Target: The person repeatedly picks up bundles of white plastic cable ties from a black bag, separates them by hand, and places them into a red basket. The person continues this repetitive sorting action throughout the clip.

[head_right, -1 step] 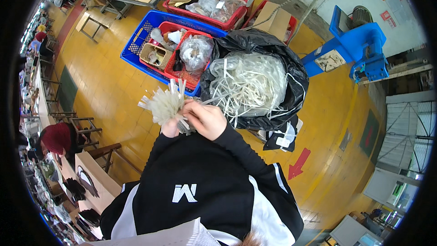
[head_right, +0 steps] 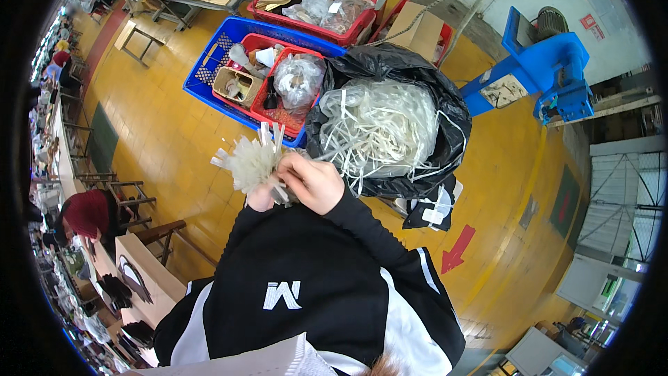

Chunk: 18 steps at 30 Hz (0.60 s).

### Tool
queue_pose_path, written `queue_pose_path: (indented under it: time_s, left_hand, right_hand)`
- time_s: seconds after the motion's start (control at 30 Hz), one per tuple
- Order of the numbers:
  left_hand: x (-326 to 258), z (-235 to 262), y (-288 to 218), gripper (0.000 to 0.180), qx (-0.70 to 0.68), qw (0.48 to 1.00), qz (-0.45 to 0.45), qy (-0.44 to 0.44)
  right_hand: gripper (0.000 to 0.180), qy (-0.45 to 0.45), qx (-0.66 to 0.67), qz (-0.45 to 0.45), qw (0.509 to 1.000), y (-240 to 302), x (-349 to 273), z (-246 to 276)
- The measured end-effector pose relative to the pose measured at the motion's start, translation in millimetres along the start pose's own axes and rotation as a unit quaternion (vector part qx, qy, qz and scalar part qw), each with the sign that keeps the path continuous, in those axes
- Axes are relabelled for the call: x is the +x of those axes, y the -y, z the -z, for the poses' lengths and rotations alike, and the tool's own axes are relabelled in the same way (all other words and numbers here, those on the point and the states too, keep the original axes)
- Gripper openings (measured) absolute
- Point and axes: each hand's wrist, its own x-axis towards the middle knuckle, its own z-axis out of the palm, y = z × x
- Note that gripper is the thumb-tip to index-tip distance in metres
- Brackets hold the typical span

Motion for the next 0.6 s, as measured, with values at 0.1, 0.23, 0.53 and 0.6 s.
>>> queue_pose_path:
  time_s: [0.1, 0.23, 0.53, 0.6]
  left_hand:
    - [-2.6, 8.9, -2.5, 0.041, 0.116, 0.992, 0.052, -0.02]
    - [-3.3, 52.3, 26.4, 0.033, 0.112, 0.988, -0.085, -0.061]
    - [-79.2, 216.2, -164.5, 0.031, -0.039, 0.825, -0.367, -0.427]
    - [-88.7, 187.6, -198.1, 0.03, 0.051, 0.714, -0.393, -0.577]
  right_hand:
    - [0.008, -0.037, -0.023, -0.019, 0.999, -3.8, 5.1, 1.2]
    - [0.013, -0.027, -0.037, -0.118, 0.992, -10.0, 7.3, 1.8]
    - [0.018, -0.108, -0.384, -0.318, 0.86, -208.3, -29.8, 91.8]
    - [0.02, -0.093, -0.403, -0.301, 0.859, -291.7, -69.5, 99.8]
